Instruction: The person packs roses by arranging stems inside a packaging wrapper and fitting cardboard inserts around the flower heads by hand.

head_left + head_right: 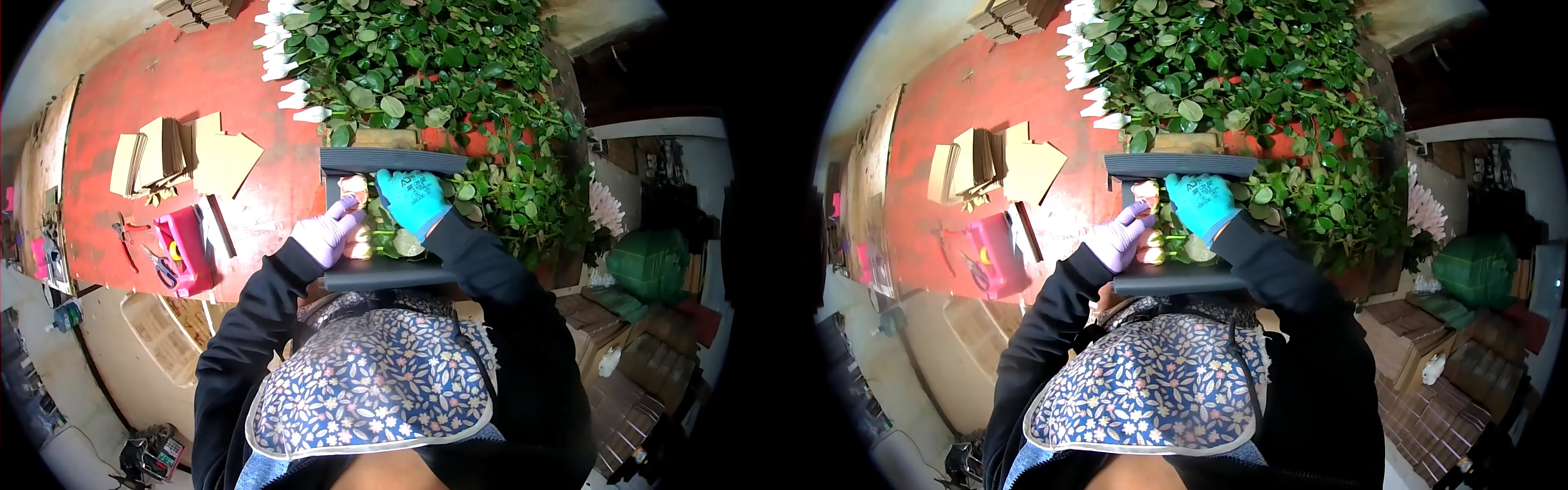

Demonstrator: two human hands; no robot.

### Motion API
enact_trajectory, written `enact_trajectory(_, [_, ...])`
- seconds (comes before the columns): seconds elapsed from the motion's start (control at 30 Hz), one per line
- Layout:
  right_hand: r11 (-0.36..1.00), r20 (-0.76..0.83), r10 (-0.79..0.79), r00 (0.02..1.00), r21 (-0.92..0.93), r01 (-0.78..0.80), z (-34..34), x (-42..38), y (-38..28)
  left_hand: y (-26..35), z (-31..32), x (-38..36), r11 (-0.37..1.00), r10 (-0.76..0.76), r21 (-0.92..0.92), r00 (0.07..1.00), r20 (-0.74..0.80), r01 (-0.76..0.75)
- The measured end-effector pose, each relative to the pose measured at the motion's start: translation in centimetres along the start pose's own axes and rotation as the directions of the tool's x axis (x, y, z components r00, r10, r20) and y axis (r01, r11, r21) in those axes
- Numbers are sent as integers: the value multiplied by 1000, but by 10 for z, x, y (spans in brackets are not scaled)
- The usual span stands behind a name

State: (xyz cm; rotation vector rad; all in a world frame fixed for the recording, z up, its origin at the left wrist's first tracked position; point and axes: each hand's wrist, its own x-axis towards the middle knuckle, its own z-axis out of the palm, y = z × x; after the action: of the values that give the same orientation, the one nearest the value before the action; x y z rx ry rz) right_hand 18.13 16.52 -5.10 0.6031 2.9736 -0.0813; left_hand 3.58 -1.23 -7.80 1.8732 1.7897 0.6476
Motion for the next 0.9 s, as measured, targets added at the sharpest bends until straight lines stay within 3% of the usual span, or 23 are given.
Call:
enact_trajectory(0.13, [998, -21, -4, 1000, 57, 5, 1, 2, 1, 1, -2, 2, 1000, -10, 9, 999, 33, 10])
enact_trajectory(0.27, [992, 79, 15, 997, 127, -25, -9, 2, 0, -4, 2, 1, 999, 20, 25, 1000, -14, -20])
enact_trajectory(0.33, [995, -21, -19, 1000, 94, 21, -4, 0, 4, -2, 1, 1, 1000, 25, 14, 999, -27, -25])
enact_trajectory(0.4, [982, 55, -18, 998, 189, 7, -9, 2, 8, 1, -5, 1, 1000, -26, 4, 997, 79, 26])
enact_trajectory(0.47, [978, 31, 10, 999, 209, -16, -20, -4, 6, 9, -15, 5, 997, -72, 3, 991, 117, 72])
enact_trajectory(0.53, [871, -155, 88, 984, 491, -1, -24, -14, 7, 8, -12, 5, 999, -37, -21, 997, 69, 39])
enact_trajectory(0.57, [898, -104, 100, 990, 437, -45, -39, -15, 5, 6, -7, 4, 999, -40, -30, 997, 70, 42])
enact_trajectory(0.63, [886, -87, 69, 994, 463, -21, -57, -15, -3, -2, 3, 2, 995, 59, -77, 991, -118, -68])
enact_trajectory(0.67, [873, -83, 40, 996, 488, 6, -60, -14, -8, -2, 1, 2, 994, 72, -78, 991, -110, -80])
enact_trajectory(0.73, [892, -101, -27, 995, 446, 69, -54, -6, -19, 1, -6, 3, 997, -76, 31, 988, 135, 73])
enact_trajectory(0.8, [908, -54, -33, 998, 415, 52, -24, 4, -23, -5, 1, 6, 998, -32, 63, 986, 164, 22])
enact_trajectory(0.87, [934, 23, 20, 1000, 355, -27, -13, 10, -16, 3, -4, 9, 998, 48, 43, 999, -15, -47])
enact_trajectory(0.9, [954, 21, 25, 999, 299, -30, -7, 9, -10, 6, -8, 6, 1000, -29, -4, 997, 66, 29])
